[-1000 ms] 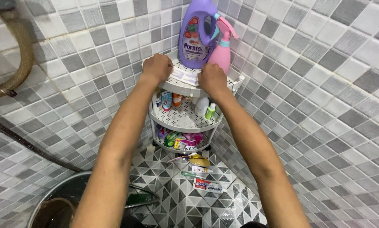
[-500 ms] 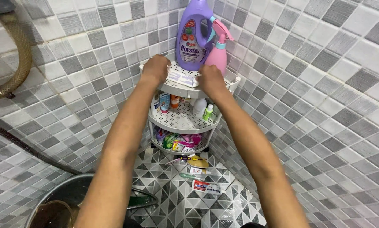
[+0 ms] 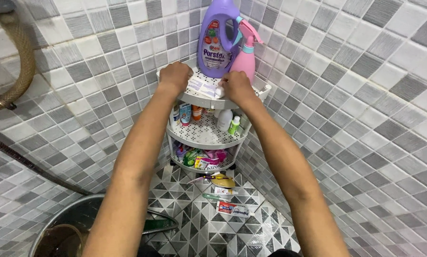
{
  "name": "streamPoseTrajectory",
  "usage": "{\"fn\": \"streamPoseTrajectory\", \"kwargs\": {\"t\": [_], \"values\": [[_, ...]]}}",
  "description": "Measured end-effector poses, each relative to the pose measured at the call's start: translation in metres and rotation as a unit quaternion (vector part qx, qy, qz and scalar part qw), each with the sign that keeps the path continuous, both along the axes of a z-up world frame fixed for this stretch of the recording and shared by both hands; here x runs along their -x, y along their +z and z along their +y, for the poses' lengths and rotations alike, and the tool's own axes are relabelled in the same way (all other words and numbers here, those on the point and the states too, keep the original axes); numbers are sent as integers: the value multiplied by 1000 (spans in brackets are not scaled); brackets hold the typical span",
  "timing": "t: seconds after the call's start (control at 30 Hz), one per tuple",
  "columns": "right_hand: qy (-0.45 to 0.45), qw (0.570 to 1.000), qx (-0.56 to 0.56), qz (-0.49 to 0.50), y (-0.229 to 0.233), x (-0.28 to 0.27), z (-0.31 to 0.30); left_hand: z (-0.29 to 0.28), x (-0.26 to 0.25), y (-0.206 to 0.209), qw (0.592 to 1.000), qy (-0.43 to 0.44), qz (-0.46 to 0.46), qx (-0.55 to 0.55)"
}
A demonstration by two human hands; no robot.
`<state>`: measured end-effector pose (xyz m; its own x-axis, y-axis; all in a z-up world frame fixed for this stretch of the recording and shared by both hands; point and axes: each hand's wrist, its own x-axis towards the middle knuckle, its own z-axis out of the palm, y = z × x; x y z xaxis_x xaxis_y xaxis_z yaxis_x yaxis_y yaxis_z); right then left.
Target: The person organizes various bathroom items from the floor onto a white corner shelf. They place bottles, tubes, a spray bottle, and a sponge onto the shelves one by one, arranging them neatly.
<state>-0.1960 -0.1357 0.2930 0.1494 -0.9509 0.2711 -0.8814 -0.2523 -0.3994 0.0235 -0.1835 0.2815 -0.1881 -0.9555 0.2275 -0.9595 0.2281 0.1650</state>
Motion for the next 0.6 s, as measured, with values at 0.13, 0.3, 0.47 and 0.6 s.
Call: {"fn": "streamPoseTrajectory", "kwargs": {"t": [0.13, 0.3, 0.47, 0.6], "values": [[3, 1000, 15, -10, -10, 5, -13, -1, 1, 3, 1000, 7, -6, -3], [11, 999, 33, -10, 6, 2, 3, -13, -4, -6, 1000, 7, 26, 13], [1, 999, 42, -2, 7, 3, 7, -4, -4, -1, 999, 9, 27, 21], [2, 1000, 15, 27, -3, 4, 5, -6, -4, -8, 1000, 3, 12, 11]]}}
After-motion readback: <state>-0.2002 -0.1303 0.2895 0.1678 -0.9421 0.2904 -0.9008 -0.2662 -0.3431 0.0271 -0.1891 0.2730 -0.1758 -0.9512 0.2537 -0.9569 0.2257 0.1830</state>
